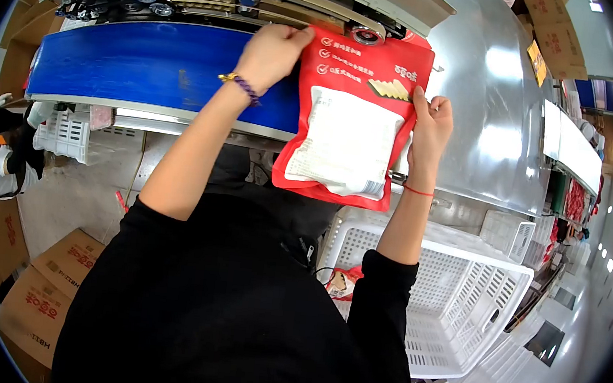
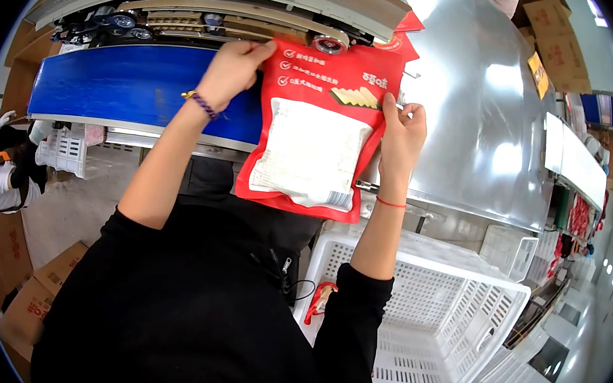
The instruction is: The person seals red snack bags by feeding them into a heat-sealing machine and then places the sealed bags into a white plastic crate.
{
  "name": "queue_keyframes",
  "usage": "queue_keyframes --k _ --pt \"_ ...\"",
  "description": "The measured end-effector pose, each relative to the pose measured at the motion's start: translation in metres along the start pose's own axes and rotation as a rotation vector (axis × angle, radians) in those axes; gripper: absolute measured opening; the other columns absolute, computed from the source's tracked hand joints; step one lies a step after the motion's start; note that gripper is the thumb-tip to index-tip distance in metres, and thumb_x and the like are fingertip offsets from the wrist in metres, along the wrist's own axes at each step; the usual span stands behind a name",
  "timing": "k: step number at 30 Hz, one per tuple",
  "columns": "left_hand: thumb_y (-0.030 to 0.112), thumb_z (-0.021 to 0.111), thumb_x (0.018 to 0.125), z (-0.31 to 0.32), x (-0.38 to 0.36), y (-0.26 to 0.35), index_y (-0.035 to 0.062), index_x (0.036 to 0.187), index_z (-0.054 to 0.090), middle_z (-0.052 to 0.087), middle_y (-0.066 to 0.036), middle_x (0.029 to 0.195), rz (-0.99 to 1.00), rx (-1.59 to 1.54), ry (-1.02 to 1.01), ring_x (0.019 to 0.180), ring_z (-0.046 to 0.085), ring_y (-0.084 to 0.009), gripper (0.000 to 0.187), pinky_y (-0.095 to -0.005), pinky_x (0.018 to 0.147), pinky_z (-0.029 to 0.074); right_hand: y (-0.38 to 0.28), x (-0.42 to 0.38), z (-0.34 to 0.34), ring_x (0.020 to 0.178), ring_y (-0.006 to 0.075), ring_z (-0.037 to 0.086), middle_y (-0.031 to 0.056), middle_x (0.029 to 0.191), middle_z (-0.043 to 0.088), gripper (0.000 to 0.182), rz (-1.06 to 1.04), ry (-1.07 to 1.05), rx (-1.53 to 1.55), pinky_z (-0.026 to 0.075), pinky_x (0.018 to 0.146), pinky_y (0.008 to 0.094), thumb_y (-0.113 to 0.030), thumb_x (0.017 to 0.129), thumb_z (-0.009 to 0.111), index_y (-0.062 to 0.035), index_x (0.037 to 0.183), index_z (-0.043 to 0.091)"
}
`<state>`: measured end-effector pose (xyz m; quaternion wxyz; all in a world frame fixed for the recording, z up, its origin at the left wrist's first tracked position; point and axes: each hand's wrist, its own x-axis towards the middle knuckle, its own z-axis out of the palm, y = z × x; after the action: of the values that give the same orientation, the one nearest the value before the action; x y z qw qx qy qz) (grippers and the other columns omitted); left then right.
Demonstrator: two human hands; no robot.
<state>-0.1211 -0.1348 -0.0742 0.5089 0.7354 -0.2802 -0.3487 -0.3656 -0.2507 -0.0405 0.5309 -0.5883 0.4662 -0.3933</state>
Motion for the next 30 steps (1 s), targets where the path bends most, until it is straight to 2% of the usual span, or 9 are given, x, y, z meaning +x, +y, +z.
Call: queue_keyframes --k 7,9,13,15,19,21,25,27,30 --pt "0.029 0.054 0.096 -0.092 -0.092 0.012 0.0017 0.089 0.072 0.062 -0.003 0.064 0.255 0.239 0.228 0.06 0.056 -0.0108 0.033 -0.0258 0.056 0.042 0.015 0.001 0.047 0.061 0.0027 0.038 -0.005 0.063 0.045 0.032 0.005 -0.073 -0.104 0.031 0.05 0.0221 -0.016 0.086 0.071 -0.0089 0.077 0.041" --pt "0.023 0.054 0.097 -0.093 -0.119 0.024 -0.0008 0.091 0.071 0.06 -0.001 0.066 0.227 0.147 0.204 0.063 0.052 -0.0069 0.03 -0.022 0.058 0.039 0.0 -0.015 0.054 0.07 0.01 0.056 0.0058 0.077 0.06 0.022 0.058 -0.163 -0.052 0.048 0.057 0.0226 -0.017 0.09 0.066 -0.0045 0.084 0.049" --pt "0.009 0.058 0.093 -0.066 -0.152 0.041 -0.0023 0.089 0.07 0.06 -0.002 0.066 0.591 0.022 0.017 0.057 0.049 -0.005 0.017 -0.021 0.052 0.037 -0.03 -0.077 -0.014 0.095 0.0237 0.067 0.0184 0.106 0.066 0.027 0.129 -0.545 0.022 0.057 0.077 0.0297 -0.023 0.099 0.051 0.0021 0.108 0.056" --pt "0.006 0.057 0.093 -0.049 -0.164 0.053 -0.0032 0.089 0.07 0.06 -0.002 0.067 0.582 0.093 -0.121 0.06 0.05 -0.0046 0.017 -0.02 0.055 0.037 -0.016 -0.121 -0.084 0.093 0.0225 0.067 0.015 0.096 0.068 0.039 0.221 -0.605 -0.033 0.057 0.077 0.0319 -0.031 0.103 0.04 0.001 0.099 0.061" --pt "0.007 0.057 0.094 -0.009 -0.165 0.054 -0.0037 0.092 0.07 0.062 -0.001 0.071 0.476 0.029 -0.322 0.062 0.049 -0.0036 0.017 -0.0182 0.055 0.034 0.067 -0.228 -0.203 0.085 0.0214 0.068 0.0117 0.087 0.069 0.038 0.719 -0.109 -0.106 0.056 0.074 0.0308 -0.034 0.099 0.047 -0.0007 0.096 0.066" --pt "0.007 0.057 0.094 0.01 -0.168 0.059 -0.0028 0.092 0.07 0.062 -0.001 0.071 0.474 0.059 -0.419 0.061 0.049 -0.0035 0.016 -0.0184 0.054 0.034 0.178 -0.303 -0.261 0.08 0.0227 0.068 0.0114 0.084 0.069 0.034 0.508 -0.073 -0.51 0.055 0.069 0.034 -0.031 0.094 0.053 0.0003 0.096 0.066" --pt "0.007 0.059 0.093 0.032 -0.169 0.06 -0.0016 0.092 0.071 0.062 -0.002 0.07 0.56 0.124 -0.536 0.06 0.049 -0.0042 0.015 -0.0191 0.054 0.035 0.27 -0.394 -0.239 0.093 0.0353 0.065 0.0217 0.095 0.066 0.037 0.729 -0.077 -0.708 0.05 0.084 0.0369 -0.031 0.09 0.056 0.0041 0.102 0.06" --pt "0.007 0.06 0.092 0.036 -0.172 0.057 -0.0007 0.091 0.071 0.062 -0.002 0.069 0.608 0.178 -0.553 0.059 0.05 -0.0052 0.014 -0.0199 0.054 0.036 0.323 -0.427 -0.221 0.096 0.0337 0.065 0.0213 0.099 0.068 0.043 1.088 0.086 -0.865 0.051 0.083 0.0402 -0.038 0.084 0.063 0.0023 0.097 0.067" --pt "0.007 0.06 0.092 0.037 -0.172 0.054 -0.0006 0.09 0.071 0.062 -0.002 0.069 0.568 0.208 -0.528 0.059 0.051 -0.0056 0.013 -0.0206 0.054 0.037 0.352 -0.435 -0.219 0.096 0.0379 0.064 0.0234 0.096 0.068 0.041 0.978 0.231 -1.099 0.051 0.084 0.0433 -0.038 0.084 0.063 0.0017 0.094 0.067"
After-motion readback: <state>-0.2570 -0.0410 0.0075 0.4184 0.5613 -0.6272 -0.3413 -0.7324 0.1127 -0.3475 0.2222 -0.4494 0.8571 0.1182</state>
